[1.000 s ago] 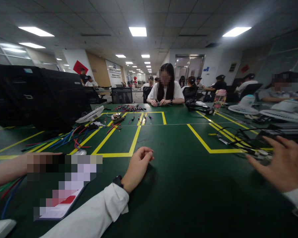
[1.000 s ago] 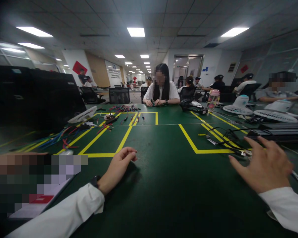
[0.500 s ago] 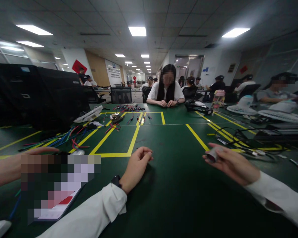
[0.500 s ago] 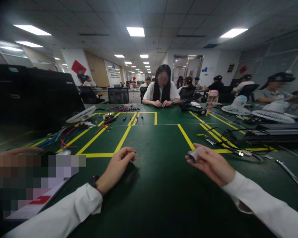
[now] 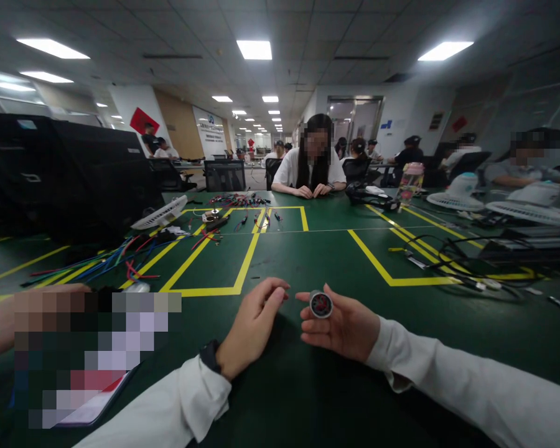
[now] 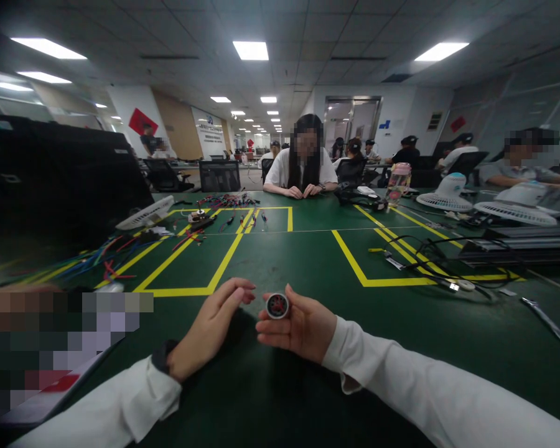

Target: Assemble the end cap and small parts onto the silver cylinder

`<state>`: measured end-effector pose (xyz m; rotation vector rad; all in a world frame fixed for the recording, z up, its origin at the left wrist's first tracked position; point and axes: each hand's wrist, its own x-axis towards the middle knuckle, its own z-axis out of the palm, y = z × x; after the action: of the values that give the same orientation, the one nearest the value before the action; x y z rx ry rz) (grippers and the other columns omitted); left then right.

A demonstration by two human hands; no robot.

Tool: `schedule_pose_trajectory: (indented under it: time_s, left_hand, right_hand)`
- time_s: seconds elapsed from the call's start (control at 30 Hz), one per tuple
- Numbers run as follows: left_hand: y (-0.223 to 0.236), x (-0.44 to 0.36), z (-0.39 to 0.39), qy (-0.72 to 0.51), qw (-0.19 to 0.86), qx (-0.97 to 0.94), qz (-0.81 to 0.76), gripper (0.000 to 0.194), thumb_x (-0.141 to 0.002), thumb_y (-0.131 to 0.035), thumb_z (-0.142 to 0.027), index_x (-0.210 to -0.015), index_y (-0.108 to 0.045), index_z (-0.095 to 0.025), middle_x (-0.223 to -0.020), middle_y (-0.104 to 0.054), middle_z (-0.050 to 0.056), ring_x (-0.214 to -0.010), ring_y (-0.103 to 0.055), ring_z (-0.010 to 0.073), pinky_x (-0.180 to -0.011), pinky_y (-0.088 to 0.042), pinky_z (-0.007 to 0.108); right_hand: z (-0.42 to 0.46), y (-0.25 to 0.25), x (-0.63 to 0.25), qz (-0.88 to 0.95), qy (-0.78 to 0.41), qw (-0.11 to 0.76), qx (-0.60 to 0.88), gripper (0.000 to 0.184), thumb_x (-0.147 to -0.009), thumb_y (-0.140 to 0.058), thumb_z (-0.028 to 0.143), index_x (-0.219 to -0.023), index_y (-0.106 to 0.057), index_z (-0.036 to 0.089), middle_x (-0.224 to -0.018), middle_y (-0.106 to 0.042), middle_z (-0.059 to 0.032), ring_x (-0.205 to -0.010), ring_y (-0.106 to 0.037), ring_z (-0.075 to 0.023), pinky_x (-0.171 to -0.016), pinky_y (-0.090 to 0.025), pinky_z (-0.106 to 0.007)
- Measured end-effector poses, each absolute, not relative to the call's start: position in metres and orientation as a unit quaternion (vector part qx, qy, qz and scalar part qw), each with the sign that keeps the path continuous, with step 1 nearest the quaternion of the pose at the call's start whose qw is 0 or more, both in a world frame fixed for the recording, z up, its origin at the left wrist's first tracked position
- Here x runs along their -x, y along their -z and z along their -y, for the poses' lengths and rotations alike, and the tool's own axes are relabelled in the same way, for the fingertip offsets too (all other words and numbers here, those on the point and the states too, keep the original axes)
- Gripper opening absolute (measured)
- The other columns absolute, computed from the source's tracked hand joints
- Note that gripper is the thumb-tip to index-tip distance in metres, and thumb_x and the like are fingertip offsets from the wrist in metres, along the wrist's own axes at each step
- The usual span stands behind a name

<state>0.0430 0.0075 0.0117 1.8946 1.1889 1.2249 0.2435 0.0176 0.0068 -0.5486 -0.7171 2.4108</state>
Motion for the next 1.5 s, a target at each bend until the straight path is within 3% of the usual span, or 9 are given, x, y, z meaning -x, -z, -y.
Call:
schedule_pose_trajectory:
  time_s: [0.17, 0.27, 0.47, 0.63, 0.8, 1.07, 1.23, 1.37, 1.5]
  left_hand:
    - [-0.015, -0.053, 0.008, -0.398, 0.171, -0.817, -0.38, 0.049, -0.072, -0.066, -0.035, -0.117, -0.051, -0.023, -0.116, -0.057, 0.009, -0.107, -0.051, 0.0258, -0.094, -0.038, 0.04]
    - [-0.015, -0.057, 0.009, -0.395, 0.156, -0.814, -0.396, 0.035, -0.074, -0.066, -0.032, -0.107, -0.057, -0.024, -0.109, -0.061, 0.007, -0.102, -0.054, 0.0241, -0.09, -0.041, 0.038]
    - [-0.013, -0.054, 0.002, -0.438, 0.222, -0.738, -0.463, 0.025, -0.076, -0.062, -0.025, -0.1, -0.057, -0.021, -0.097, -0.064, 0.004, -0.091, -0.058, 0.0199, -0.08, -0.044, 0.032]
    - [-0.01, -0.053, 0.0, -0.401, 0.217, -0.759, -0.465, 0.026, -0.074, -0.065, -0.025, -0.098, -0.057, -0.021, -0.099, -0.063, 0.004, -0.092, -0.057, 0.0212, -0.082, -0.042, 0.035]
    - [-0.008, -0.056, -0.001, -0.34, 0.199, -0.798, -0.455, 0.038, -0.067, -0.072, -0.034, -0.101, -0.057, -0.023, -0.098, -0.065, 0.003, -0.092, -0.057, 0.0244, -0.086, -0.038, 0.041]
    - [-0.009, -0.057, 0.001, -0.302, 0.215, -0.814, -0.447, 0.032, -0.068, -0.07, -0.032, -0.097, -0.058, -0.023, -0.092, -0.065, 0.003, -0.086, -0.057, 0.0236, -0.081, -0.039, 0.039]
    - [-0.014, -0.055, 0.005, -0.379, 0.231, -0.791, -0.421, 0.035, -0.076, -0.059, -0.023, -0.111, -0.054, -0.022, -0.107, -0.061, 0.007, -0.098, -0.055, 0.0227, -0.087, -0.041, 0.037]
    - [-0.017, -0.061, 0.001, -0.427, 0.244, -0.77, -0.408, 0.016, -0.084, -0.053, -0.026, -0.095, -0.062, -0.021, -0.098, -0.063, 0.005, -0.094, -0.057, 0.0194, -0.085, -0.043, 0.033]
    - [-0.02, -0.068, -0.004, -0.452, 0.251, -0.757, -0.399, 0.013, -0.083, -0.055, -0.027, -0.083, -0.066, -0.019, -0.088, -0.064, 0.005, -0.088, -0.058, 0.0183, -0.08, -0.044, 0.03]
  right_hand:
    - [-0.016, 0.0, -0.234, 0.297, -0.859, 0.321, 0.266, 0.041, -0.087, -0.043, 0.049, -0.108, -0.052, 0.015, -0.095, -0.065, -0.0071, -0.086, -0.065, -0.0144, -0.08, -0.048, -0.03]
    - [-0.012, 0.0, -0.229, 0.326, -0.836, 0.345, 0.275, 0.035, -0.086, -0.047, 0.046, -0.101, -0.053, 0.014, -0.098, -0.065, -0.0094, -0.084, -0.064, -0.0125, -0.082, -0.047, -0.03]
    - [-0.006, -0.003, -0.228, 0.336, -0.781, 0.427, 0.308, 0.048, -0.084, -0.054, 0.037, -0.128, -0.041, 0.024, -0.123, -0.055, -0.0087, -0.101, -0.06, -0.0149, -0.093, -0.044, -0.039]
    - [-0.004, 0.003, -0.233, 0.577, -0.559, 0.462, 0.374, 0.048, -0.081, -0.056, 0.04, -0.126, -0.051, 0.027, -0.128, -0.05, -0.0044, -0.112, -0.052, -0.0182, -0.093, -0.045, -0.038]
    - [-0.01, 0.001, -0.242, 0.751, -0.342, 0.422, 0.375, 0.035, -0.085, -0.05, 0.036, -0.117, -0.059, 0.026, -0.111, -0.059, -0.0047, -0.104, -0.053, -0.0161, -0.093, -0.042, -0.035]
    - [-0.007, 0.002, -0.242, 0.764, -0.33, 0.403, 0.38, 0.039, -0.079, -0.058, 0.032, -0.117, -0.052, 0.022, -0.107, -0.058, -0.005, -0.092, -0.057, -0.0133, -0.078, -0.047, -0.028]
    - [-0.007, 0.003, -0.238, 0.738, -0.368, 0.41, 0.39, 0.043, -0.071, -0.066, 0.024, -0.108, -0.044, 0.018, -0.103, -0.059, -0.0053, -0.09, -0.058, -0.0137, -0.078, -0.047, -0.03]
    - [-0.009, 0.002, -0.238, 0.748, -0.376, 0.383, 0.39, 0.039, -0.07, -0.065, 0.023, -0.104, -0.047, 0.017, -0.098, -0.06, -0.0043, -0.088, -0.058, -0.0131, -0.08, -0.046, -0.031]
    - [-0.01, 0.003, -0.238, 0.761, -0.359, 0.372, 0.391, 0.036, -0.07, -0.065, 0.022, -0.103, -0.05, 0.018, -0.098, -0.06, -0.0034, -0.087, -0.057, -0.013, -0.079, -0.045, -0.03]
